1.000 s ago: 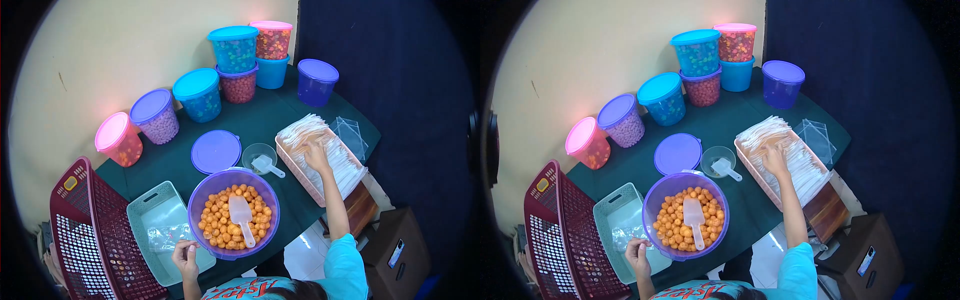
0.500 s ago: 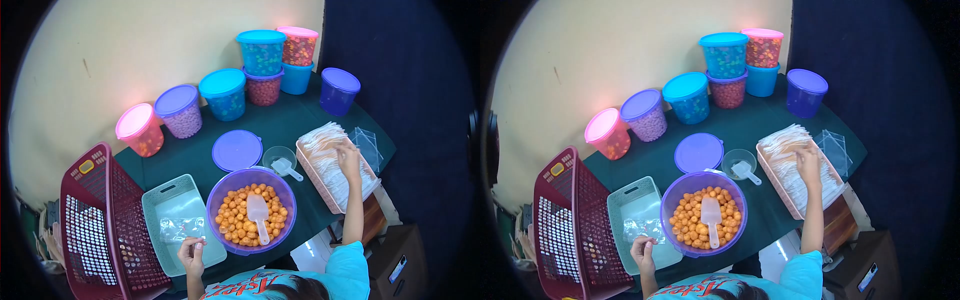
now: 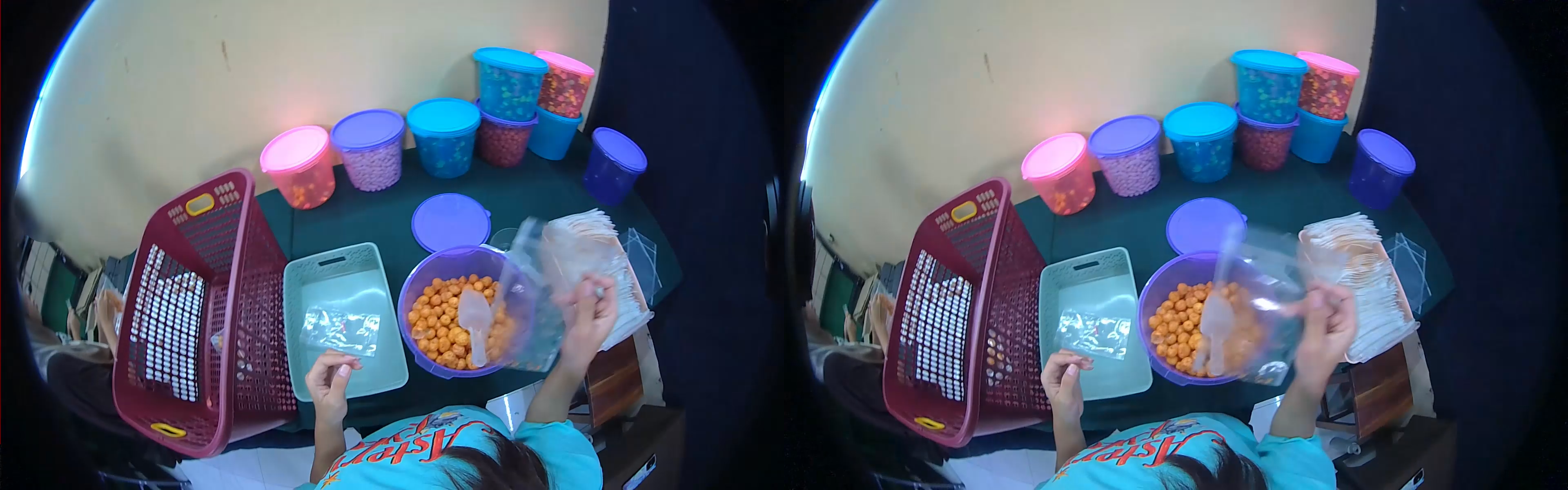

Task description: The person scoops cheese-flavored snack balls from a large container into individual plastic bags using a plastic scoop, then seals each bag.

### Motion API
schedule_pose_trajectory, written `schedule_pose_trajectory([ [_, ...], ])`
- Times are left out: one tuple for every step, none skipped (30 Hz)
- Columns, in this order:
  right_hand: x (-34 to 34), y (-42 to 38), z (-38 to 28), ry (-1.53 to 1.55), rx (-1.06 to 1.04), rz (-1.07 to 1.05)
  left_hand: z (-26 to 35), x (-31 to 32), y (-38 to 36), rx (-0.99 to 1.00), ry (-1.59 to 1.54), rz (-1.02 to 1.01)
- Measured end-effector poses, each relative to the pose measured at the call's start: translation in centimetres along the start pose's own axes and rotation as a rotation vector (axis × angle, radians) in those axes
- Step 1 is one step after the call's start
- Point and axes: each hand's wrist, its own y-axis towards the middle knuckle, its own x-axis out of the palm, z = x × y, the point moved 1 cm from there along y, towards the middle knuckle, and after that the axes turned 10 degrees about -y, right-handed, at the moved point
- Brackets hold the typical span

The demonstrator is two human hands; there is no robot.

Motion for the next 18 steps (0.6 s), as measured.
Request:
schedule_pose_trajectory([
  [1.3, -1.3, -0.4, 0.039, -0.008, -0.107, 0.0, 0.2, 0.0, -0.013, -0.079, -0.015],
  [2.6, -2.5, -0.8, 0.080, -0.017, -0.212, 0.0, 0.3, -0.1, -0.023, -0.157, -0.031],
  [3.6, -4.0, -1.2, 0.154, 0.058, -0.299, -0.1, 0.2, -0.3, -0.038, -0.164, -0.049],
  [4.6, -5.3, -1.6, 0.230, 0.133, -0.388, 0.0, 0.4, -0.3, -0.028, -0.150, -0.029],
  [5.7, -6.6, -1.8, 0.294, 0.182, -0.483, 0.1, 0.8, -0.2, -0.080, -0.256, -0.042],
  [6.6, -7.8, -2.0, 0.357, 0.236, -0.580, 0.4, 0.7, -0.6, -0.131, -0.362, -0.051],
  [7.2, -8.8, -1.9, 0.371, 0.249, -0.610, -0.5, -0.5, -1.4, -0.228, -0.372, -0.020],
  [7.8, -9.8, -1.7, 0.328, 0.234, -0.735, -0.1, -0.6, -1.6, -0.220, -0.360, 0.009],
  [8.4, -10.7, -1.4, 0.282, 0.214, -0.859, 0.3, -0.1, -1.5, -0.276, -0.392, -0.038],
  [8.9, -11.4, -1.2, 0.286, 0.221, -0.882, 0.5, 0.2, -1.3, -0.333, -0.428, -0.088],
  [9.4, -12.2, -1.0, 0.272, 0.224, -0.920, 0.5, 0.2, -1.2, -0.330, -0.426, -0.066],
  [9.8, -12.9, -0.7, 0.257, 0.225, -0.956, 0.5, 0.3, -1.1, -0.355, -0.470, -0.160],
  [10.2, -13.7, -0.3, 0.261, 0.254, -0.963, 0.5, 0.3, -1.2, -0.380, -0.514, -0.258],
  [10.4, -14.4, 0.1, 0.261, 0.259, -0.975, 0.5, 0.3, -1.6, -0.378, -0.515, -0.245],
  [10.5, -15.0, 0.5, 0.266, 0.271, -0.954, 0.4, 0.2, -1.9, -0.409, -0.583, -0.278],
  [10.7, -15.4, 0.6, 0.272, 0.281, -0.929, 0.4, 0.1, -2.0, -0.439, -0.649, -0.316],
  [10.9, -15.9, 0.5, 0.278, 0.358, -0.867, 0.4, -0.1, -2.1, -0.439, -0.644, -0.315],
  [11.2, -16.3, 0.7, 0.284, 0.363, -0.863, 0.5, -0.4, -2.2, -0.448, -0.670, -0.342],
])
